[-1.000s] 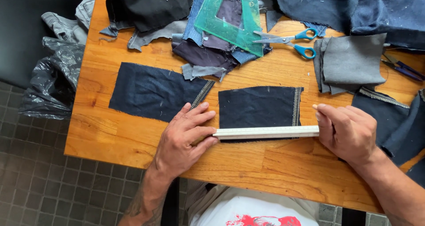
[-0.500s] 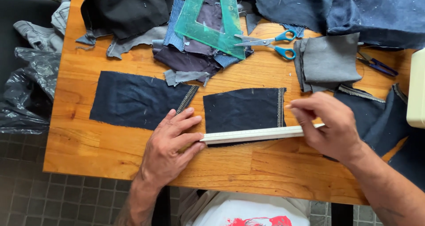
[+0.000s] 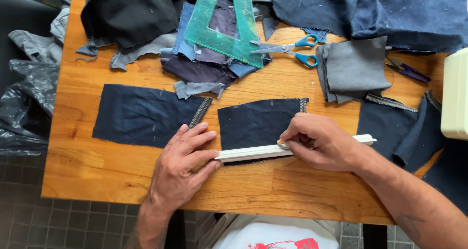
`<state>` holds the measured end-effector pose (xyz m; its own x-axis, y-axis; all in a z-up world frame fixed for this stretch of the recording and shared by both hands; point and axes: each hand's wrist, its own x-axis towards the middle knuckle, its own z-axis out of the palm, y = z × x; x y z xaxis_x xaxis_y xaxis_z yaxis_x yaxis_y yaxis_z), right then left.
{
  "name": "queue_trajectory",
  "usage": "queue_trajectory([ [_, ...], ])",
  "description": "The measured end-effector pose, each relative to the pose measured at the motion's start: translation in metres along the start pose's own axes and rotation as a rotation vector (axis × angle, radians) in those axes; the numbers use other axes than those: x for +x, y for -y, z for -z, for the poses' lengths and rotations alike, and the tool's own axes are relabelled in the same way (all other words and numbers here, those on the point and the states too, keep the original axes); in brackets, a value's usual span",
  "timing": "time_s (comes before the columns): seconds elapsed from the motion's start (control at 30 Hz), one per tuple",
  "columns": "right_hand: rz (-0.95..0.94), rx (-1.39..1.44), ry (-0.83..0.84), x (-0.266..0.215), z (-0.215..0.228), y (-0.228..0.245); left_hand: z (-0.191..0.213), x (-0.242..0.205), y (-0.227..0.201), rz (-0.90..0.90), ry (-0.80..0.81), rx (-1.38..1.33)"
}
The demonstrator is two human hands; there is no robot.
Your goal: The person marks lines on dark fabric pieces using a ruler and a white marking tool, then uses a green set square to draw additional lines. Finally, they use scissors to cut the fabric along the marked lines.
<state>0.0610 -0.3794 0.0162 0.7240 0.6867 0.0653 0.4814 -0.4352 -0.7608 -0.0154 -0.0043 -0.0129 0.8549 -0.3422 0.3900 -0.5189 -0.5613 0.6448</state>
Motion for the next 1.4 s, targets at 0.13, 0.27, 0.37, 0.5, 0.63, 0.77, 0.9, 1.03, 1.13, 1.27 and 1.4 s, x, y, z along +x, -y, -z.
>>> queue_trajectory([
  [0.13,0.002,-0.004,0.011,0.0,-0.003,0.0,0.001,0.001,0.0,0.002,0.0,0.0],
  [0.27,0.016,-0.022,-0.04,-0.001,-0.004,-0.002,0.0,0.001,0.0,-0.01,0.005,0.004],
  [0.37,0.01,-0.025,-0.052,-0.002,-0.008,-0.003,0.0,0.0,0.001,-0.011,0.006,0.003],
  [0.5,-0.121,0.113,-0.193,-0.006,-0.011,-0.002,-0.001,0.0,0.002,-0.016,0.01,0.005],
  [0.63,-0.138,0.145,-0.405,-0.026,-0.001,-0.009,0.0,0.005,-0.002,-0.048,0.016,0.034],
  [0.77,0.207,-0.091,-0.302,-0.033,0.025,-0.001,-0.003,0.022,-0.019,-0.093,-0.01,-0.014],
  [0.9,0.293,-0.46,-0.1,-0.034,0.041,0.003,-0.01,0.038,-0.03,-0.093,-0.095,-0.018],
  [1.03,0.305,-0.413,-0.09,-0.039,0.047,-0.014,-0.021,0.047,-0.043,-0.05,-0.134,-0.094],
  [1.13,0.276,-0.412,-0.193,-0.046,0.054,-0.02,-0.038,0.041,-0.036,0.056,-0.162,0.006],
  [1.27,0.237,-0.38,-0.487,-0.049,0.058,-0.014,-0.06,0.03,-0.031,0.3,-0.161,0.478],
  [1.4,0.217,-0.41,-0.717,-0.055,0.058,-0.018,-0.065,0.031,-0.031,0.362,-0.134,0.391],
])
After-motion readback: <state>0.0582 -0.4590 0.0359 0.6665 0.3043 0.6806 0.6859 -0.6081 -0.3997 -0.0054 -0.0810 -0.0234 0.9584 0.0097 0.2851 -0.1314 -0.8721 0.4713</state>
